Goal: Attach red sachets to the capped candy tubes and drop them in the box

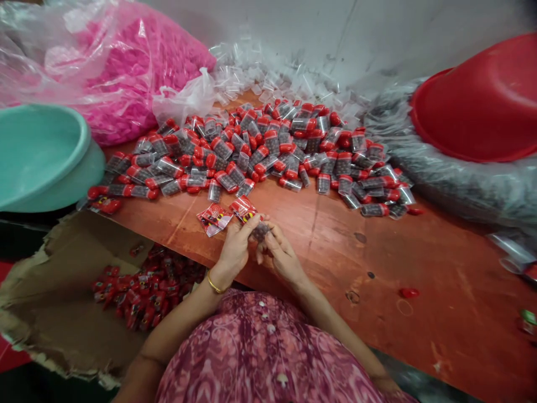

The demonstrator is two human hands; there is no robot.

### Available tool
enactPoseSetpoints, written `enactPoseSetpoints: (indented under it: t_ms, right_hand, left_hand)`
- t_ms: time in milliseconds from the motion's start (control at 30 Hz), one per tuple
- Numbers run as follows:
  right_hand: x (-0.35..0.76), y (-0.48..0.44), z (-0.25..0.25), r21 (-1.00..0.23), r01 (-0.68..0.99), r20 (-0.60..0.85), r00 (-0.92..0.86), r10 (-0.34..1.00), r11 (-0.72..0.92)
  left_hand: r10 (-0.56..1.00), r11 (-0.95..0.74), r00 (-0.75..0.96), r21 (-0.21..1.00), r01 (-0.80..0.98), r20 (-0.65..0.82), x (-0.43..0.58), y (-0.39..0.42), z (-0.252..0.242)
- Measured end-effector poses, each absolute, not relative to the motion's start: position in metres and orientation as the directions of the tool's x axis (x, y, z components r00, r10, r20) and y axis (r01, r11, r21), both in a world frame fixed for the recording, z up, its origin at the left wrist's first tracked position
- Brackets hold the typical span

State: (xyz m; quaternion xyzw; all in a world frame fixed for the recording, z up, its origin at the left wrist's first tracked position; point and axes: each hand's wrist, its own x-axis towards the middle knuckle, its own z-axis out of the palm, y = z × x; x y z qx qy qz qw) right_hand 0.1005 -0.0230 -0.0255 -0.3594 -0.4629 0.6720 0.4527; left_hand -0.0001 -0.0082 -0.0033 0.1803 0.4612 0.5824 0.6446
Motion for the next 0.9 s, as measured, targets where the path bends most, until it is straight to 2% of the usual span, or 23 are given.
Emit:
enactPoseSetpoints:
  t_ms: [67,167,233,400,500,733,900]
  right_hand:
    - [0.110,-0.019,-0.028,-0.958,-0.226,-0.091,-0.349,0.933,-0.178]
    - [0.115,-0.010,-0.034,-0.977,-0.165,-0.106,-0.181,0.978,-0.136]
    - [0.112,-0.004,-0.036,-0.981,-0.141,-0.112,-0.132,0.985,-0.130]
    - [0.097,0.004,-0.031,-0.988,-0.129,-0.058,-0.213,0.975,-0.087]
    - [0.094,0.000,-0.026,-0.992,-0.114,-0.038,-0.189,0.981,-0.061]
    - [0.098,-0.004,-0.016,-0.953,-0.189,-0.197,-0.206,0.959,-0.236]
    - [0.098,-0.001,-0.016,-0.950,-0.238,-0.148,-0.221,0.964,-0.200]
  left_hand:
    - [0.905,0.286,-0.086,0.745,-0.602,-0.417,0.000,-0.009,-0.001]
    - [0.907,0.291,-0.062,0.728,-0.621,-0.416,0.000,-0.014,0.000]
    - [0.908,0.278,-0.072,0.722,-0.633,-0.414,-0.001,-0.018,0.000]
    - [0.912,0.249,-0.123,0.765,-0.593,-0.392,-0.016,-0.020,0.000]
    - [0.916,0.266,-0.116,0.798,-0.541,-0.383,-0.024,-0.017,-0.001]
    - [0.944,0.236,-0.070,0.808,-0.540,-0.323,-0.018,-0.010,0.001]
    - [0.938,0.261,-0.050,0.795,-0.548,-0.342,-0.009,-0.009,-0.002]
